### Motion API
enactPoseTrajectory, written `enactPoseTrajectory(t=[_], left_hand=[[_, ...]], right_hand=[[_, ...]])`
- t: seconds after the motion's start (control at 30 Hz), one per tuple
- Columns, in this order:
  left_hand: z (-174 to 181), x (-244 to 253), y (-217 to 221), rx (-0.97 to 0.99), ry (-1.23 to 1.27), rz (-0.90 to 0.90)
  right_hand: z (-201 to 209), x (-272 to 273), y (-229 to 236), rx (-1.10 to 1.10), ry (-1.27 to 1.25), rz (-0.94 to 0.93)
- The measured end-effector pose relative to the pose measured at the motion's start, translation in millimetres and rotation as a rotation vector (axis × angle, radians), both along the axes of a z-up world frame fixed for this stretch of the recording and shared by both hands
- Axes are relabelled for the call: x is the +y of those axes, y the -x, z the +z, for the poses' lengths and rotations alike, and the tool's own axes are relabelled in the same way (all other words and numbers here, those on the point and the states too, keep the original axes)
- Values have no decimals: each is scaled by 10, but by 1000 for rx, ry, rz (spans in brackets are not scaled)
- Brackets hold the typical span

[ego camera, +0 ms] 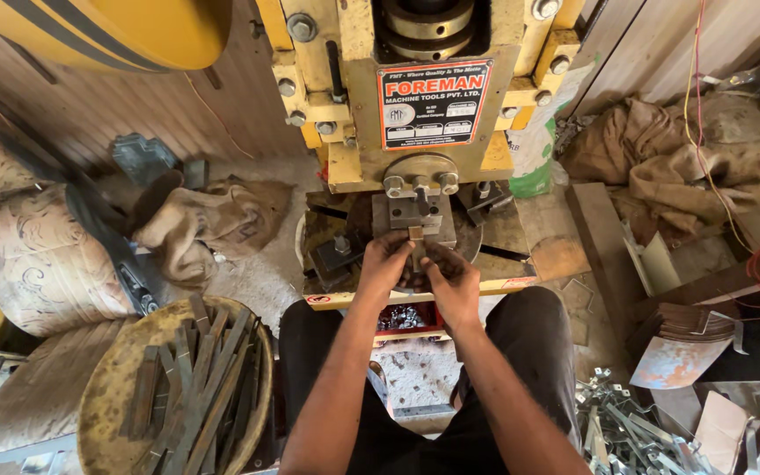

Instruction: The person sits on the floor and repeatedly places metal strips into a hydraulic press machine. They operate the press to cut or shape the strips, then remove the processed pieces and place them into a nearby container.

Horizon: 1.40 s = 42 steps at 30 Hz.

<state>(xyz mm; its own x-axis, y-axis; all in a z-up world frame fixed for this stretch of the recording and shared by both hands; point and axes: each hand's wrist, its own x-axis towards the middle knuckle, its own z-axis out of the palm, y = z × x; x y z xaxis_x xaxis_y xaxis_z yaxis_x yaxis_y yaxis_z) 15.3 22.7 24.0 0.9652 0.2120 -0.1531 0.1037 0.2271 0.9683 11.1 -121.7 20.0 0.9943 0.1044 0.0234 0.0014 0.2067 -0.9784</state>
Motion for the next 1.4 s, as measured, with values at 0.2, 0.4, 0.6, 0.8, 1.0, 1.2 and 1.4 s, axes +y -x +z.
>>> enactPoseTrajectory(t=[0.2,0.4,0.6,0.8,1.0,1.2,1.4], left_hand=[[37,18,2,3,-27,-19],[-8,7,-10,20,-26,-5],[-21,3,-30,11,19,-8],[41,-11,-9,14,27,-9],[-94,-65,35,-49,-119,27],[-334,-151,406,-55,389,-70],[-103,-195,599,-40,559,-274]], right_hand=[[30,18,20,99,-87,30],[75,17,43,115,-100,38],[59,10,12,117,-71,45],[123,18,29,94,-100,54],[42,-8,6,233,-37,82],[-285,-346,222,325,-231,57],[-166,-387,-56,300,-372,-62]])
